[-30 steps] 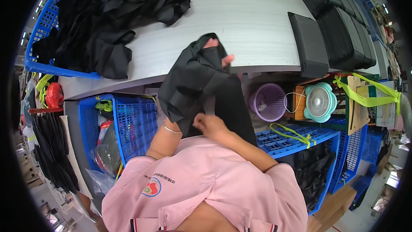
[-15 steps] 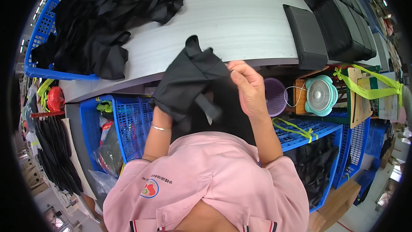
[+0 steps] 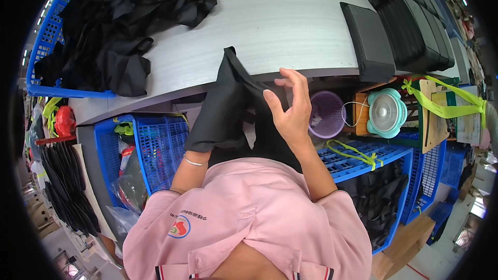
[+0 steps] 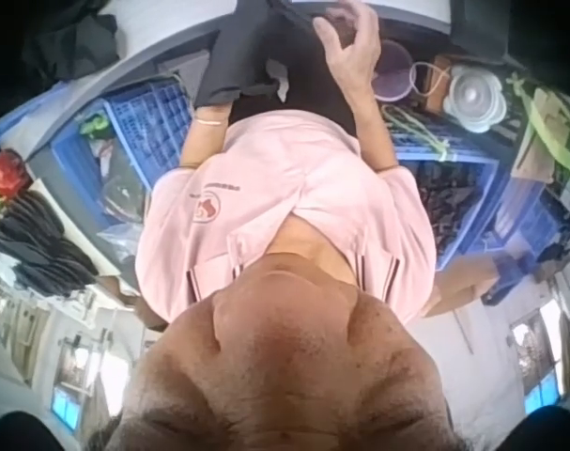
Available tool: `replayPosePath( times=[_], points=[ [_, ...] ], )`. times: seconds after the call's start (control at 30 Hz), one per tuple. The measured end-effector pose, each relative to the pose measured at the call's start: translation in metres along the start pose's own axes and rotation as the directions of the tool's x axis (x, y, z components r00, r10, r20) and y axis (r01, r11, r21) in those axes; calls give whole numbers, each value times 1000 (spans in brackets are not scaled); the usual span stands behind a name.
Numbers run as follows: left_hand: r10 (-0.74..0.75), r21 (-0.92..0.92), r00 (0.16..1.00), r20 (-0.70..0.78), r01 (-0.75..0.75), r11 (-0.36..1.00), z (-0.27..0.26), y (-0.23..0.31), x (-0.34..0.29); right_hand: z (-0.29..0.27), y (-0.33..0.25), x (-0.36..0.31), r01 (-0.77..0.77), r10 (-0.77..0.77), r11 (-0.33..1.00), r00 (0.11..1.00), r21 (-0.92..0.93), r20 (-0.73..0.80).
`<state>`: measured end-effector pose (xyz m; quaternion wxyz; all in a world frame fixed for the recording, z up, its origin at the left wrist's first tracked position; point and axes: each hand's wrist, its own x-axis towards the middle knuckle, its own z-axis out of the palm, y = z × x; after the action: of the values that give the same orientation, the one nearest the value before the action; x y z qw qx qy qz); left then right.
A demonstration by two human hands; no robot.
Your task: Folding black fabric pieces and inserting stiffener boards into pockets at a factory workstation.
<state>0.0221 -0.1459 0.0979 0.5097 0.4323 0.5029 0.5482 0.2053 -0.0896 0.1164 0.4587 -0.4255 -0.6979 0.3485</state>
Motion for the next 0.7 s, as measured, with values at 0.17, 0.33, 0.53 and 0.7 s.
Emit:
replayPosePath(
  times=[0.17, 0.33, 0.53, 0.7],
  points=[
    [-7, 0, 997, 70, 7, 1000, 0, -12, -25, 8, -8, 5, 169, -135, 945, 982, -279, 135],
    [-10, -10, 991, 135, 11, 1000, 0, -26, -32, 14, 2, -3, 81, -50, 982, 982, -171, 180],
    [-2, -23, 981, 194, 6, 1000, -16, -41, -39, -3, 9, 2, -460, 369, 872, 843, 168, 391],
    [2, -30, 969, 247, 6, 1000, -48, -49, -48, -23, -13, -3, -541, 166, 498, 827, 678, 538]
  ],
)
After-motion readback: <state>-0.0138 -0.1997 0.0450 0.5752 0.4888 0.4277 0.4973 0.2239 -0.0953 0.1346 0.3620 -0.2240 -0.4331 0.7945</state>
